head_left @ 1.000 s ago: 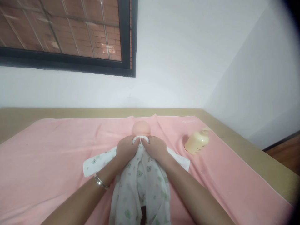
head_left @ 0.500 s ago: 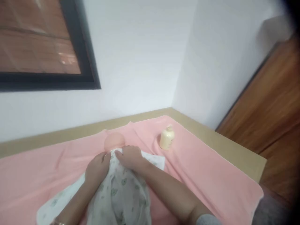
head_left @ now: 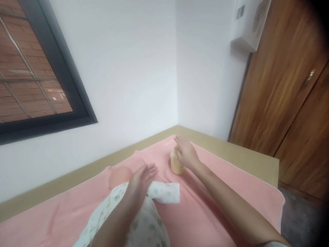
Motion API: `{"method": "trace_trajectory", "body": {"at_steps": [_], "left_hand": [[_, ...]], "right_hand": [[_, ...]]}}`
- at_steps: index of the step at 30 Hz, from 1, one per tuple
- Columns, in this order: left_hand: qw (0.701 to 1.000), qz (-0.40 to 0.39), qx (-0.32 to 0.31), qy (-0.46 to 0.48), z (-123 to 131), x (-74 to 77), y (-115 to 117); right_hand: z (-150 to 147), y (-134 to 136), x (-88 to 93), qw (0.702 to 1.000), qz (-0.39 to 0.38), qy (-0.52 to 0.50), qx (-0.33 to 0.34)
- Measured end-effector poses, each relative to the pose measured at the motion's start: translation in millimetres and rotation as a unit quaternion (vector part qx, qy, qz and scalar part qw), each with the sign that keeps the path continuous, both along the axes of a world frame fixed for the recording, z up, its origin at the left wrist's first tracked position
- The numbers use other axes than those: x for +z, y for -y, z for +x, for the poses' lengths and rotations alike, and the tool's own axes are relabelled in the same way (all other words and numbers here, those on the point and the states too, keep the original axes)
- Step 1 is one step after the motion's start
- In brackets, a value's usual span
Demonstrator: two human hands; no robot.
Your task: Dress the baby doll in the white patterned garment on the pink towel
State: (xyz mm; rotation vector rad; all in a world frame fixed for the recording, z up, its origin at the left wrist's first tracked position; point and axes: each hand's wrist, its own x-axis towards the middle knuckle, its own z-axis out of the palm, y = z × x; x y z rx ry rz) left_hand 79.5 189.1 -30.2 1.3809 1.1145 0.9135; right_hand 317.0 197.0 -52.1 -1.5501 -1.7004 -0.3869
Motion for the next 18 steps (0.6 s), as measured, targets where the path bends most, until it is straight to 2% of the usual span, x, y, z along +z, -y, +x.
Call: {"method": "trace_trajectory", "body": {"at_steps": [1,3,6,9,12,18], "left_hand": [[0.999,-0.038,-0.025,0.025,15.6,3.3,-5.0],[0.957,-0.207,-0.102,0.175,41.8,7.6,-19.0],[0.898,-0.331,-0.13,0.26,66.9,8.8,-42.1],[0.874,-0.366,-0.115,0.297,80.7,7.7,-55.9],[0.86,-0.388,-0.109,0.315,90.2,8.1,-58.8],[0.85,-0.395,-0.103,0.332,96.1,9.4,-59.7]], "right_hand": [[7.3,-2.8,-6.6,1.0,0.001,0.031,0.003],[15.4,-6.8,-21.3,0.996,-0.011,0.082,0.021],[16.0,-10.0,-39.0,0.994,-0.021,0.1,0.043],[11.7,-12.1,-45.7,0.997,-0.013,0.063,0.043],[9.3,-14.1,-45.0,0.999,-0.005,0.029,0.038],[10.9,-14.7,-44.7,0.999,-0.006,0.03,0.025]]}}
